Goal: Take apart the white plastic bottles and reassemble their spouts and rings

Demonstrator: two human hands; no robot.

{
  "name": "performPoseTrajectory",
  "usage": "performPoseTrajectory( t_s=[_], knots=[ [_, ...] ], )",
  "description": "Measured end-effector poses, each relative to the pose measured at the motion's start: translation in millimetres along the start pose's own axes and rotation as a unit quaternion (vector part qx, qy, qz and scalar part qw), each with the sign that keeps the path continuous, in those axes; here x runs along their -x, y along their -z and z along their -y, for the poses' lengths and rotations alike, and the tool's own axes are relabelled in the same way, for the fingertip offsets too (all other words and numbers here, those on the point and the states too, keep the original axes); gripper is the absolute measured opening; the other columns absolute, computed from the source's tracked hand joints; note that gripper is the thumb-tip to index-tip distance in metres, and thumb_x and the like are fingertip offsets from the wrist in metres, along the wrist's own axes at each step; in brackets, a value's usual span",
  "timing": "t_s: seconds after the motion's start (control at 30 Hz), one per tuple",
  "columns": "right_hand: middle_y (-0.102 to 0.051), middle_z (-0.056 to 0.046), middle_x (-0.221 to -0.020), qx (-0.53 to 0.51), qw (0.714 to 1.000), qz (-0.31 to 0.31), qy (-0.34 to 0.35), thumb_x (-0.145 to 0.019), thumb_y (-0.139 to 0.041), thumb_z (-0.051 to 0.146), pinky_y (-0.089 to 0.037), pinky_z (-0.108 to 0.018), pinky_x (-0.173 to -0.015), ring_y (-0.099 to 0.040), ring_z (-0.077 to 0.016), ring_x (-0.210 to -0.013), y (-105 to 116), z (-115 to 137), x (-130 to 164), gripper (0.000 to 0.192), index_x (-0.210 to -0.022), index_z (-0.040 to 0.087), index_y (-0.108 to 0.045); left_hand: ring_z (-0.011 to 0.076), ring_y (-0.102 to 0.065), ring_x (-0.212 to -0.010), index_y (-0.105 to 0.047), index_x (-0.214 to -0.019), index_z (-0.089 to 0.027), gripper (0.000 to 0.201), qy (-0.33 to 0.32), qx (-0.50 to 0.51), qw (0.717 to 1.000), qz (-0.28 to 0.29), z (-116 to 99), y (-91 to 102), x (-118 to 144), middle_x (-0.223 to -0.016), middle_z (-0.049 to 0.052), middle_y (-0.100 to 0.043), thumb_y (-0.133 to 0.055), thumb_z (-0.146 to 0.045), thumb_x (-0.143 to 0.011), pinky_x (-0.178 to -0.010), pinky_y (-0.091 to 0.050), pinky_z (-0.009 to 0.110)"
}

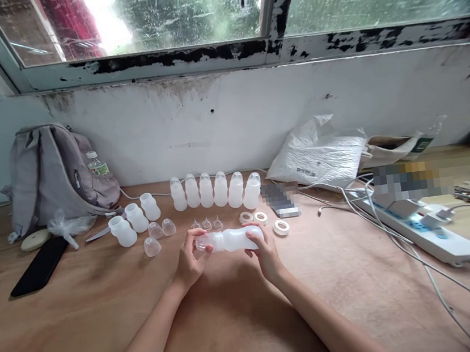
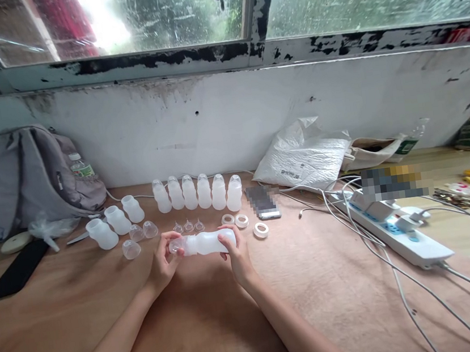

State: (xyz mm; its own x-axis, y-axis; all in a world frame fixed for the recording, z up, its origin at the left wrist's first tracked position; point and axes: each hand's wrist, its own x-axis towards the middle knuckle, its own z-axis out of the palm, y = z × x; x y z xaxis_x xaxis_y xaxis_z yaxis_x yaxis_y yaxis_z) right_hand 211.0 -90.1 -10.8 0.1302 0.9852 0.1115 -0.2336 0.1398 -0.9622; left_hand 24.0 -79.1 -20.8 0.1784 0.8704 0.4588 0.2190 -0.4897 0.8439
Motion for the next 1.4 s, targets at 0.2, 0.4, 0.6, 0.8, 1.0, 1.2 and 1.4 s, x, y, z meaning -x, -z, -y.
performPoseTrajectory(
  t_s=[0.2, 0.4, 0.6, 0.8, 1.0, 1.2, 1.4],
  knots=[
    [-0.045, 0.003, -0.065, 0.030, 1.000, -0.008, -0.003, -0.073, -0.054, 0.039, -0.029, -0.017, -0.036, -0.042, -0.0093, -0.050, -2.2, 2.4, 6.2, 0.022, -0.086, 0.021, -0.051, 0.0188, -0.051, -0.083, -0.048, -0.099, -0.019, 0.025, -0.057, -0.071, 0.996, 0.010, -9.8, -4.7, 3.9, -0.092, 0.006, -0.051, -0.045, -0.034, -0.080, -0.074, -0.041, 0.031],
    [-0.047, 0.002, -0.064, 0.104, 0.995, -0.008, -0.002, -0.078, -0.044, 0.047, -0.033, -0.019, -0.038, -0.045, -0.0118, -0.053, -3.0, -2.9, 17.2, 0.027, -0.082, 0.021, -0.051, 0.0151, -0.049, -0.072, -0.048, -0.084, -0.020, 0.022, 0.006, -0.021, 0.993, -0.116, -18.2, -21.8, 18.1, -0.081, 0.003, -0.050, -0.029, -0.030, -0.087, -0.065, -0.040, 0.027],
    [-0.047, 0.001, -0.061, 0.150, 0.988, -0.025, 0.020, -0.082, -0.034, 0.051, -0.033, -0.022, -0.039, -0.047, -0.0147, -0.054, -7.6, -8.0, 32.6, 0.033, -0.078, 0.022, -0.049, 0.0132, -0.048, -0.063, -0.048, -0.072, -0.019, 0.023, -0.003, 0.018, 0.970, -0.241, -16.8, -36.5, 32.4, -0.077, 0.002, -0.048, -0.032, -0.029, -0.086, -0.058, -0.039, 0.026],
    [-0.049, 0.000, -0.063, 0.185, 0.978, -0.067, 0.063, -0.082, -0.035, 0.045, -0.036, -0.026, -0.049, -0.045, -0.0152, -0.054, -11.9, -8.6, 42.3, 0.029, -0.075, 0.022, -0.051, 0.0139, -0.047, -0.061, -0.048, -0.068, -0.020, 0.023, -0.006, 0.028, 0.961, -0.277, -14.5, -40.4, 39.0, -0.076, 0.002, -0.048, -0.032, -0.026, -0.084, -0.054, -0.037, 0.027],
    [-0.051, -0.001, -0.069, 0.176, 0.978, -0.059, 0.098, -0.081, -0.035, 0.045, -0.038, -0.028, -0.052, -0.048, -0.0170, -0.058, -10.4, -12.4, 45.5, 0.028, -0.078, 0.022, -0.051, 0.0151, -0.047, -0.059, -0.048, -0.067, -0.020, 0.022, -0.025, 0.037, 0.962, -0.270, -12.5, -41.5, 44.8, -0.071, 0.003, -0.048, -0.032, -0.025, -0.082, -0.053, -0.037, 0.029],
    [-0.052, -0.001, -0.070, 0.182, 0.974, -0.078, 0.109, -0.081, -0.035, 0.044, -0.037, -0.029, -0.051, -0.047, -0.0171, -0.057, -9.8, -18.3, 49.9, 0.027, -0.080, 0.023, -0.051, 0.0151, -0.047, -0.058, -0.048, -0.066, -0.020, 0.023, -0.021, 0.022, 0.958, -0.285, -10.2, -44.3, 46.2, -0.071, 0.003, -0.049, -0.032, -0.028, -0.081, -0.052, -0.039, 0.029],
    [-0.055, -0.002, -0.074, 0.186, 0.978, -0.060, 0.074, -0.081, -0.040, 0.044, -0.039, -0.027, -0.050, -0.049, -0.0163, -0.058, -12.6, -18.1, 40.3, 0.024, -0.088, 0.024, -0.050, 0.0143, -0.050, -0.064, -0.049, -0.071, -0.019, 0.027, 0.008, 0.012, 0.967, -0.254, -8.2, -33.0, 24.9, -0.075, 0.003, -0.051, -0.030, -0.032, -0.085, -0.057, -0.042, 0.028]
  ],
)
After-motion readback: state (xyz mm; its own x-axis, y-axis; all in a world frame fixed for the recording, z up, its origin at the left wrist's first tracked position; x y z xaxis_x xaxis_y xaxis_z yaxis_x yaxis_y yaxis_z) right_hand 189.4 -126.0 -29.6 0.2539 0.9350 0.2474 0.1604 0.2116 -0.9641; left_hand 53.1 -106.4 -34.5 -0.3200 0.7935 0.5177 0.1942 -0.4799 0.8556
